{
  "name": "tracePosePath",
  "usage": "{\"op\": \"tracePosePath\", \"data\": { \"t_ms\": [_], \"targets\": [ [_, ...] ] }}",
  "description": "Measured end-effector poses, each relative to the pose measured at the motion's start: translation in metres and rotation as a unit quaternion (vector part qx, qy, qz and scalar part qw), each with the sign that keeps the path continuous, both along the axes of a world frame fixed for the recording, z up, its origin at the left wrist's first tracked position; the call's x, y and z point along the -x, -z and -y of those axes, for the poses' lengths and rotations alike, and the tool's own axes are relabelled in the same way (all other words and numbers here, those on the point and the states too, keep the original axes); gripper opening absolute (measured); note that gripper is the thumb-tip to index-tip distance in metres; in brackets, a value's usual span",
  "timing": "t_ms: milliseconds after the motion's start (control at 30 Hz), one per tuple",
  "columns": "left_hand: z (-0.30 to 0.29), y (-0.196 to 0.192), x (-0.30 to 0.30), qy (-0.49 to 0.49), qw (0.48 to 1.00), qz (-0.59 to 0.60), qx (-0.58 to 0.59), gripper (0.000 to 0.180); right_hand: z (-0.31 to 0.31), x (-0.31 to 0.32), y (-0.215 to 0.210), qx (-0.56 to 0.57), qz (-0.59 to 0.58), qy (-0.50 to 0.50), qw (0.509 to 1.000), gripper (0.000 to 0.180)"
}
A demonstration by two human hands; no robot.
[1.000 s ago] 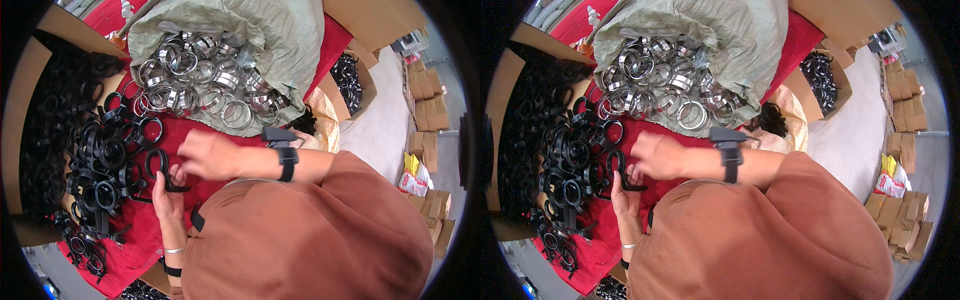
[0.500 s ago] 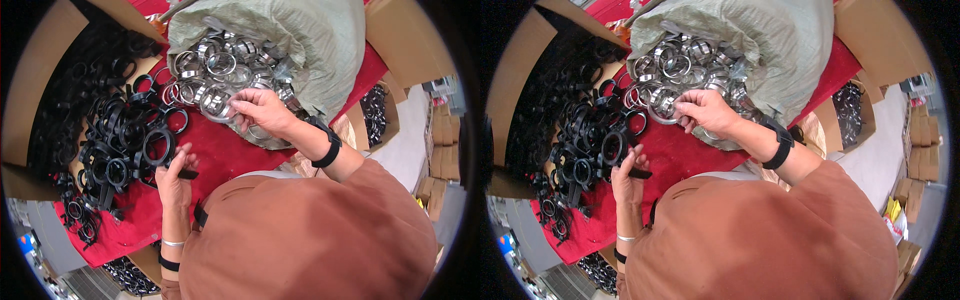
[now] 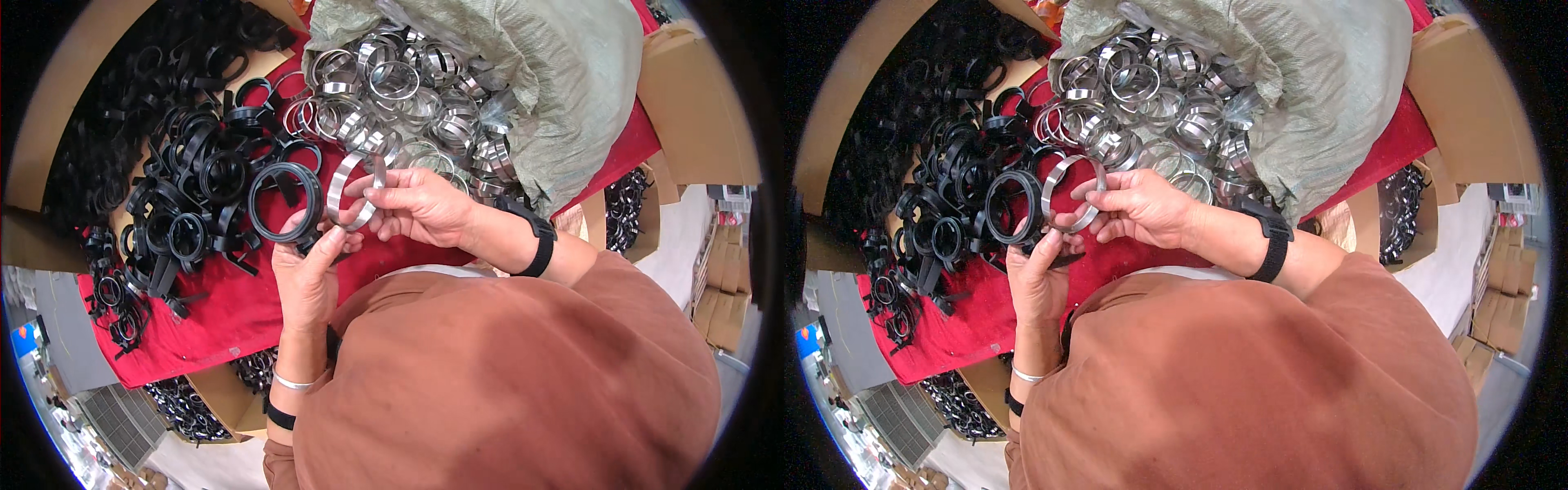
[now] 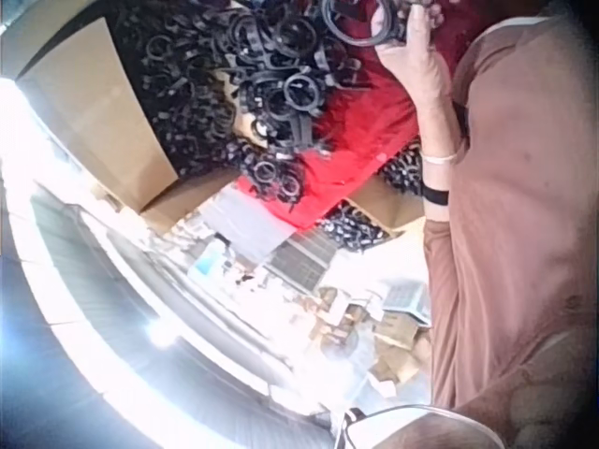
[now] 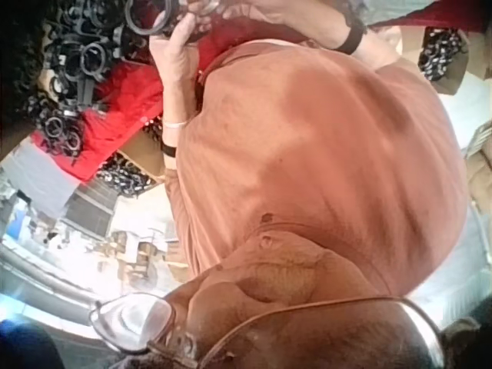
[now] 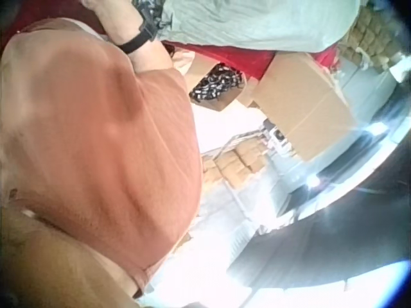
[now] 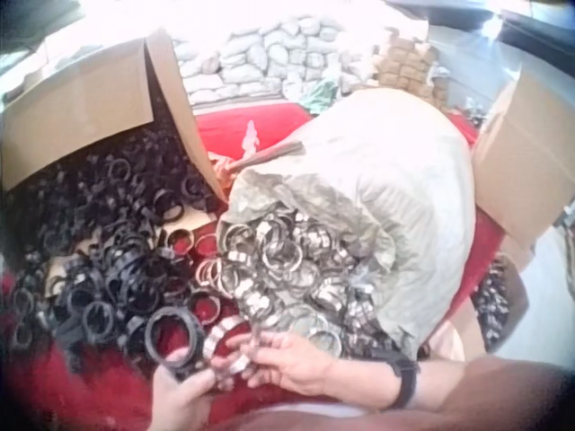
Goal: The recorder is picking up black plastic rings and fitting metal rings into them, likely for inspection or assembly.
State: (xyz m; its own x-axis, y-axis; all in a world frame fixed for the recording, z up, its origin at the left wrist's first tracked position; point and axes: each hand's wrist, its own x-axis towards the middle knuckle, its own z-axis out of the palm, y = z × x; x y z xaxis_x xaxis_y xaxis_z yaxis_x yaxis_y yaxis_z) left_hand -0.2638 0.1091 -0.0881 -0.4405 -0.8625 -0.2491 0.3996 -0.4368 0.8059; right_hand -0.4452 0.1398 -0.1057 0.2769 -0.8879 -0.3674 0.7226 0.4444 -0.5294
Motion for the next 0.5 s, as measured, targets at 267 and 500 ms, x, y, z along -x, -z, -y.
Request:
{"op": "tracePosePath", "data": {
  "t_ms": [267,500],
  "targets": [
    [0.007,0.003,-0.017,-0.027,0.997,-0.055,-0.046,0.018,-0.003,-0.014,0.003,0.004,0.043,-0.017,0.999,0.030],
    [0.024,0.011,-0.039,-0.032,0.986,0.007,-0.165,0.023,0.000,-0.032,-0.011,0.113,-0.363,0.061,0.923,0.022]
  ]
}}
